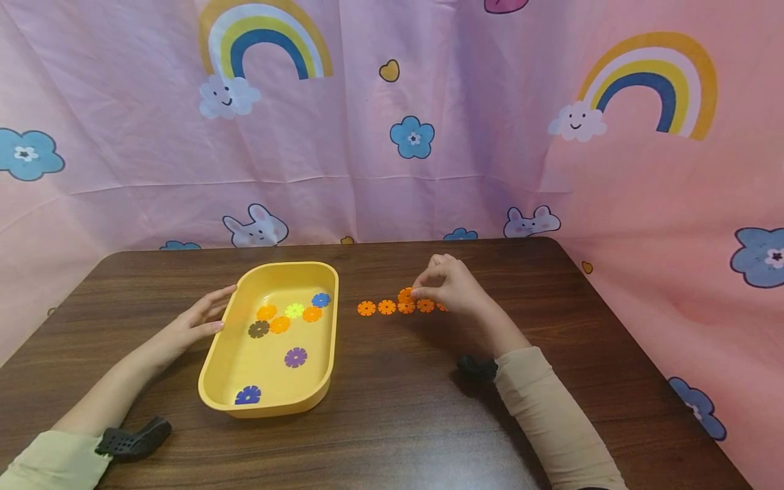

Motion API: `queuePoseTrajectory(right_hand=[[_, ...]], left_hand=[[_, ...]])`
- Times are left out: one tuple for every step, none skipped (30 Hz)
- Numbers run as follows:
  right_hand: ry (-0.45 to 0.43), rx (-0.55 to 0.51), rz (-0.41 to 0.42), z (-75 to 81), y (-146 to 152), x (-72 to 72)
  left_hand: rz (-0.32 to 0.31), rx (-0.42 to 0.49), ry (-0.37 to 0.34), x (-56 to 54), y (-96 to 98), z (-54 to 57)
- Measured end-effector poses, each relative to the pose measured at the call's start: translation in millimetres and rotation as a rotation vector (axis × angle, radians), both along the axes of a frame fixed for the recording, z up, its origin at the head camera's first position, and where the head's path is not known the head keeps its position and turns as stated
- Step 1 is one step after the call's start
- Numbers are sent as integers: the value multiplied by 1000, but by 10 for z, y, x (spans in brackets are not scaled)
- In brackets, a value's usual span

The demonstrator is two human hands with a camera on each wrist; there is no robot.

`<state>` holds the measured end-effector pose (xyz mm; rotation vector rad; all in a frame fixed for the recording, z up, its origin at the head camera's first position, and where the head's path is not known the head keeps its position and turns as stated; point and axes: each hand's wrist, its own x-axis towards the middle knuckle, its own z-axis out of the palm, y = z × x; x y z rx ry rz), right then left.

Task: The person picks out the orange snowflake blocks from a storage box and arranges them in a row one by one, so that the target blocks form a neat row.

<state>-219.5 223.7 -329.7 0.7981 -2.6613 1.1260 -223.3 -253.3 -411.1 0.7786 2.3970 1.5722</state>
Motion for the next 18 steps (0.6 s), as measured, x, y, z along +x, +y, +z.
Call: queuePoseTrajectory(right_hand=[[-5, -3, -16, 1, 49, 10], [-9, -8, -30, -5, 104, 14], [-19, -11, -47, -6, 154, 21], [-29, -11, -63, -10, 208, 28], [-26, -10, -72, -61, 287, -7], [-27, -13, -84, -119, 368, -47], [-30, -21, -93, -178, 449, -89], [-36, -26, -100, -197, 506, -91], [-44, -30, -110, -211, 557, -89], [-47, -34, -118, -227, 608, -89], [-50, -40, -125, -240, 656, -87], [-55, -43, -135, -257, 707, -88], [-56, -44, -145, -271, 755, -85], [-55, -39, -157, -286, 804, -84], [-55, -36, -168, -299, 850, -83], [-58, -35, -180, -312, 894, -79], [-61, -33, -191, -326, 938, -73], [-63, -25, -206, -338, 978, -67]], left_hand=[[-1, 1, 0, -2, -2, -4], [-1, 0, -1, -5, -4, -7], [-1, 1, -1, -7, -6, -10], [-2, 2, 0, -8, -6, -11], [-1, 2, -1, -9, -6, -13], [0, 2, -2, -11, -5, -13], [0, 2, -3, -11, -4, -13], [1, 1, -4, -11, -2, -12], [2, 2, -5, -12, 0, -12], [3, 1, -6, -11, 2, -12], [5, -1, -6, -10, 3, -12], [6, -2, -6, -9, 5, -12], [6, -3, -6, -8, 5, -12], [6, -5, -4, -7, 5, -11], [5, -4, -2, -6, 5, -12], [4, -3, -1, -6, 4, -12], [3, -1, 0, -6, 3, -11], [1, 0, 1, -7, 3, -10]])
